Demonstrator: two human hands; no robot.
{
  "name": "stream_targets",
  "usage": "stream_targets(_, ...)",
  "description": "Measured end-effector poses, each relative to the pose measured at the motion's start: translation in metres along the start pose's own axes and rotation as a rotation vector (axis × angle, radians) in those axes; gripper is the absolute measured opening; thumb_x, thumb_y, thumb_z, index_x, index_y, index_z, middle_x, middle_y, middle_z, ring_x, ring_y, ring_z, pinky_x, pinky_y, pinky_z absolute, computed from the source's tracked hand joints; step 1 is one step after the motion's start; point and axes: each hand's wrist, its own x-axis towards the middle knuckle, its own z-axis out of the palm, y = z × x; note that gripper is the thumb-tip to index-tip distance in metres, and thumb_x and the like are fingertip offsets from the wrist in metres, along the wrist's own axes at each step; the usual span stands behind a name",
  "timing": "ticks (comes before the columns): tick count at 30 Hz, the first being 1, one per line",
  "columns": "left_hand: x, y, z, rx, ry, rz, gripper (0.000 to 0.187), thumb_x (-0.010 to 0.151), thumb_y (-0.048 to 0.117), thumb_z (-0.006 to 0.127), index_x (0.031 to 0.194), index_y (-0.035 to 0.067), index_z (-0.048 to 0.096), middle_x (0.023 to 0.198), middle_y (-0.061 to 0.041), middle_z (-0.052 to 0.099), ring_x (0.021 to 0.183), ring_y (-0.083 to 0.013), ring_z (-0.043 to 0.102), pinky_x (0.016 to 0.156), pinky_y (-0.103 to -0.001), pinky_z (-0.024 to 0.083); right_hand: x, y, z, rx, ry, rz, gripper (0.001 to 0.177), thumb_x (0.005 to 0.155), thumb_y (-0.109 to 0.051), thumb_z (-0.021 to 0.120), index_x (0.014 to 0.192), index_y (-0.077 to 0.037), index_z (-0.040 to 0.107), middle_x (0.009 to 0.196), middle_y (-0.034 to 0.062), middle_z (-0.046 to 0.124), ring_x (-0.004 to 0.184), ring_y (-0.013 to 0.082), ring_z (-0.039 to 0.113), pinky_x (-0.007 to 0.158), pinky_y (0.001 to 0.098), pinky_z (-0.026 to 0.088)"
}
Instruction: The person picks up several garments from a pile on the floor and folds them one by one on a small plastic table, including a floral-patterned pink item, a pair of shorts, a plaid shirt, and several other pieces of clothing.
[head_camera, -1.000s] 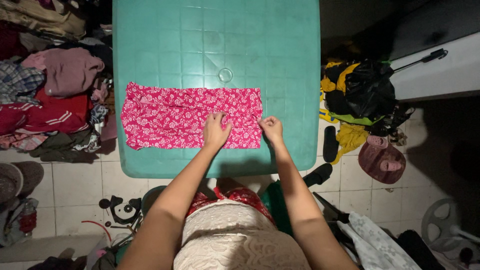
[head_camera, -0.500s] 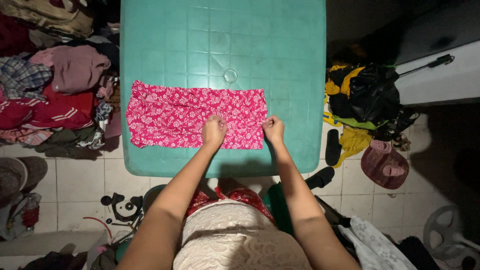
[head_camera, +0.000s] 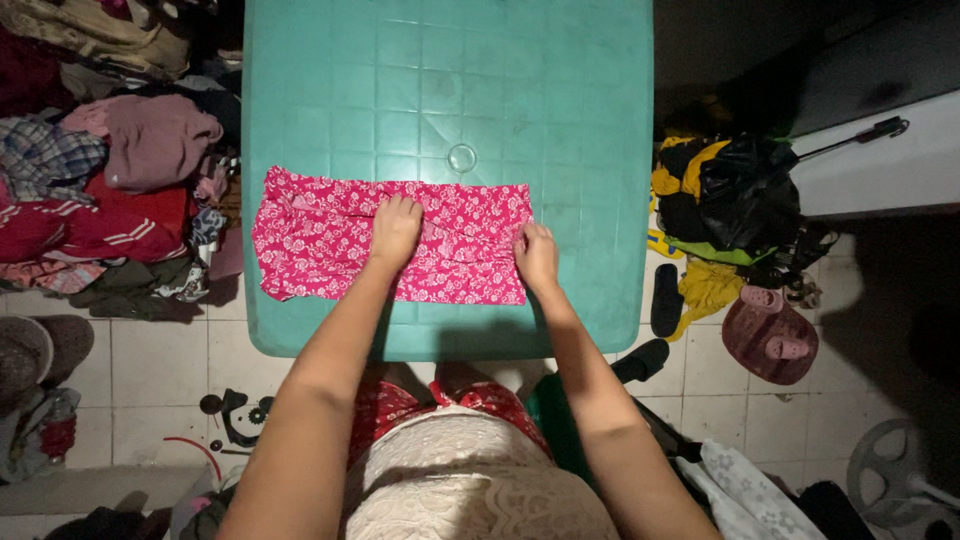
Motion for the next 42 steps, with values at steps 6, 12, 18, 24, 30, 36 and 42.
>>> stream_targets(6, -0.006, -0.009, -0.026, -0.040, 0.154, 0.059, 0.018, 0.084, 0.010, 0.062, 0.099, 0.007, 0.071, 0.097, -0.011, 0.064, 0.101, -0.0292, 0.060, 0.086, -0.043, 0.049, -0.003, -0.002, -0.005, 0.012, 0.040, 0.012, 0.013, 0.080, -0.003, 0.074, 0.086, -0.002, 0.062, 0.087, 0.0165, 0.061, 0.088, 0.0388, 0.057, 0.078, 0.0479, 0.047)
stream_targets(12, -0.036, -0.004, -0.043, -0.064, 0.027, 0.086, 0.016, 0.083, 0.010, 0.062, 0.096, 0.006, 0.070, 0.097, -0.012, 0.064, 0.101, -0.0307, 0.060, 0.086, -0.045, 0.049, -0.011, 0.005, -0.010, 0.065, 0.000, -0.067, 0.008, 0.081, -0.003, 0.074, 0.085, -0.004, 0.067, 0.086, 0.0150, 0.064, 0.085, 0.0366, 0.059, 0.078, 0.0463, 0.048)
stream_targets(18, -0.038, 0.039, -0.041, -0.170, 0.074, -0.088, 0.021, 0.075, 0.016, 0.065, 0.090, 0.002, 0.069, 0.094, -0.017, 0.063, 0.095, -0.0342, 0.059, 0.080, -0.048, 0.048, 0.016, 0.045, -0.004, 0.312, 0.052, 0.309, 0.009, 0.090, -0.011, 0.066, 0.097, -0.007, 0.072, 0.095, 0.0095, 0.069, 0.084, 0.0285, 0.066, 0.078, 0.0409, 0.054)
stream_targets(24, -0.035, 0.147, 0.003, -0.892, -0.537, -0.219, 0.030, 0.100, 0.031, 0.062, 0.105, 0.002, 0.063, 0.102, -0.018, 0.061, 0.097, -0.0346, 0.061, 0.086, -0.052, 0.047, 0.066, 0.049, -0.009, 0.094, 0.057, -0.106, 0.033, 0.090, -0.015, 0.074, 0.123, -0.007, 0.070, 0.119, 0.0170, 0.068, 0.112, 0.0356, 0.058, 0.100, 0.0460, 0.045)
stream_targets(30, -0.046, 0.205, 0.066, -0.355, -0.281, 0.293, 0.031, 0.075, 0.026, 0.068, 0.103, 0.012, 0.068, 0.103, -0.018, 0.061, 0.101, -0.0360, 0.061, 0.071, -0.045, 0.057, 0.089, 0.024, 0.011, -0.061, -0.151, -0.097, 0.054, 0.078, -0.023, 0.084, 0.126, -0.008, 0.065, 0.115, 0.0248, 0.054, 0.107, 0.0427, 0.047, 0.096, 0.0496, 0.042)
stream_targets(36, -0.039, 0.209, 0.090, -0.273, -0.126, 0.204, 0.018, 0.094, 0.013, 0.058, 0.107, 0.003, 0.065, 0.100, -0.016, 0.063, 0.095, -0.0315, 0.066, 0.070, -0.041, 0.059, 0.103, 0.040, 0.032, -0.084, -0.311, 0.055, 0.032, 0.081, -0.023, 0.084, 0.099, -0.006, 0.064, 0.105, 0.0209, 0.062, 0.101, 0.0379, 0.056, 0.091, 0.0455, 0.049)
stream_targets(42, -0.040, 0.161, 0.054, -0.817, 0.031, -0.013, 0.027, 0.080, 0.009, 0.058, 0.104, 0.001, 0.066, 0.094, -0.019, 0.065, 0.084, -0.0373, 0.066, 0.070, -0.047, 0.054, 0.138, 0.002, 0.023, 0.340, -0.479, -0.150, 0.036, 0.078, -0.009, 0.077, 0.113, -0.005, 0.069, 0.099, 0.0102, 0.073, 0.089, 0.0201, 0.065, 0.078, 0.0353, 0.054)
